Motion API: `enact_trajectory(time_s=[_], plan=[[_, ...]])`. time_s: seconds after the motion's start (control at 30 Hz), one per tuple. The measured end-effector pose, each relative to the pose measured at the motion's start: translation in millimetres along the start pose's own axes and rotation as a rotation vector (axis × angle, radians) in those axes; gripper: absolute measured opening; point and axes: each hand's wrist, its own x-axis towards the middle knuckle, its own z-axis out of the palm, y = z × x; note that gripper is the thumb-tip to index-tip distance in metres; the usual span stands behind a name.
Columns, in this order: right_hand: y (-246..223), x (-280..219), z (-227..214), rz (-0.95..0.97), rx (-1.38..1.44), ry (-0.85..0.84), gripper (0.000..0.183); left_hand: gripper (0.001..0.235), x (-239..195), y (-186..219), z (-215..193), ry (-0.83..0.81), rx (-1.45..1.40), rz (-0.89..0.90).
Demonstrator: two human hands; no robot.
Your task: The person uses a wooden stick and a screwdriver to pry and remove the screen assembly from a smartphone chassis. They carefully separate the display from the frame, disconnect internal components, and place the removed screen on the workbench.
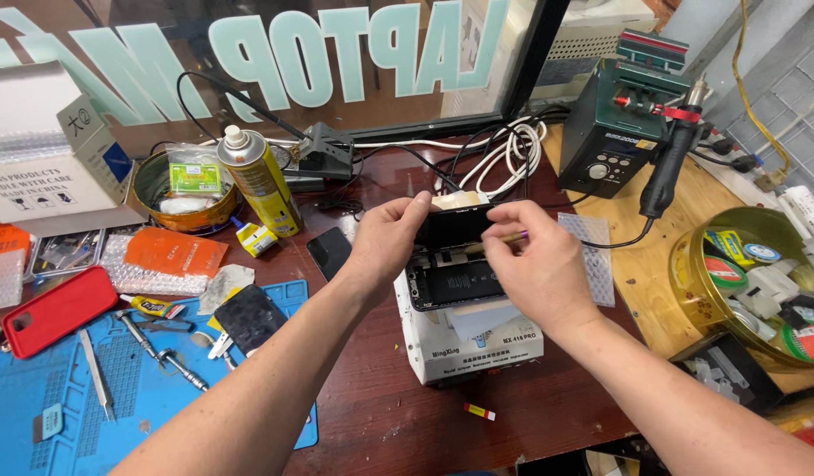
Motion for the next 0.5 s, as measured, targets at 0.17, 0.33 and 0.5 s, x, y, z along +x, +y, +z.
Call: enact_trajectory(time_s=[0.17, 0.33, 0.5], plan=[[18.8, 2.5, -8.5, 0.326, 0.522, -0.001, 0.019, 0.048, -5.0, 0.3, -0.3, -0.014, -0.052, -0.045], [30.4, -12.0, -10.3, 0.368, 0.466, -0.08, 0.013, 0.052, -8.8, 6.1, -1.0, -0.004, 0.063, -0.121], [30.1, -17.4, -12.4, 0.238, 0.332, -0.105, 0.013, 0.053, -9.9, 10.9, 0.6, -0.003, 0.053, -0.11]])
